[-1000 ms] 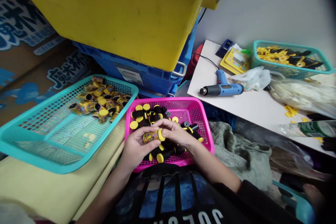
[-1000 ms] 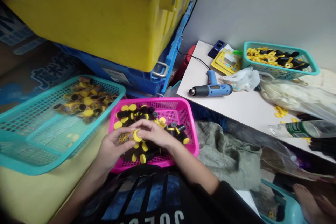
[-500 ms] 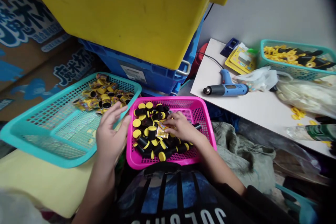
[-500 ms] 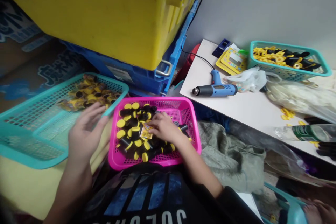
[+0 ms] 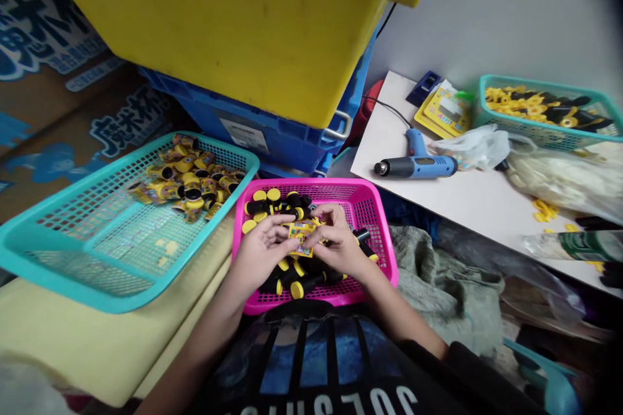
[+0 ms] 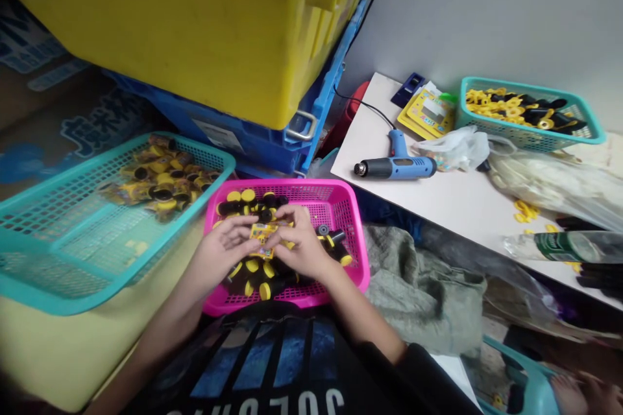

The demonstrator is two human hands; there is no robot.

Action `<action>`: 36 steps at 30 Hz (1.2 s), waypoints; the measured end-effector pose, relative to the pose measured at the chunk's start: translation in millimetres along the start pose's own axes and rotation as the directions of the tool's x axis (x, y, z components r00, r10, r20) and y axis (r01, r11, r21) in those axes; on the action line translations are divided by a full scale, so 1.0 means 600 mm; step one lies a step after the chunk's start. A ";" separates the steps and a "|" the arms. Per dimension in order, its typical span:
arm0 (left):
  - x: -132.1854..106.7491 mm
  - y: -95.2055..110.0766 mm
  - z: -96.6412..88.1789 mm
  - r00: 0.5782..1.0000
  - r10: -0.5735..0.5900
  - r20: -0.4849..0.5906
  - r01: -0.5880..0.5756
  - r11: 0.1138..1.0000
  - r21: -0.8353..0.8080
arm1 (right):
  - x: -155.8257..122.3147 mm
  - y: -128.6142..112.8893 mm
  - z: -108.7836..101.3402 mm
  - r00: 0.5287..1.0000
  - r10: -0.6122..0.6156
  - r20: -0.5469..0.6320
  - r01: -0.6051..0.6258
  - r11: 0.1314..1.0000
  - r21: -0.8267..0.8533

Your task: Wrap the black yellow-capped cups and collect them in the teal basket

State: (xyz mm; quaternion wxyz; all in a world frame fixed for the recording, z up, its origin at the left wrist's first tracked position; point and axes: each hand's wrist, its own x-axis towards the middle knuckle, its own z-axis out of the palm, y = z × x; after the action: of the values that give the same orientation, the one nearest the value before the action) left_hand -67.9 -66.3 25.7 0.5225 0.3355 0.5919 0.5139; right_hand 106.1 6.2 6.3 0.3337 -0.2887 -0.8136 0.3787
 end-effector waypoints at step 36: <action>0.002 -0.022 -0.079 0.895 0.081 -0.439 -0.104 0.994 -0.028 | 0.076 -0.017 -0.012 0.929 0.092 0.358 -0.159 0.974 0.162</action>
State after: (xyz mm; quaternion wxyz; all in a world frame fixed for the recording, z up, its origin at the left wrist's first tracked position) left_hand -112.0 -80.8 9.2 0.3598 0.2262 0.6642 0.6150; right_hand 81.6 36.6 33.0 0.1852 -0.2359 -0.7999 0.5198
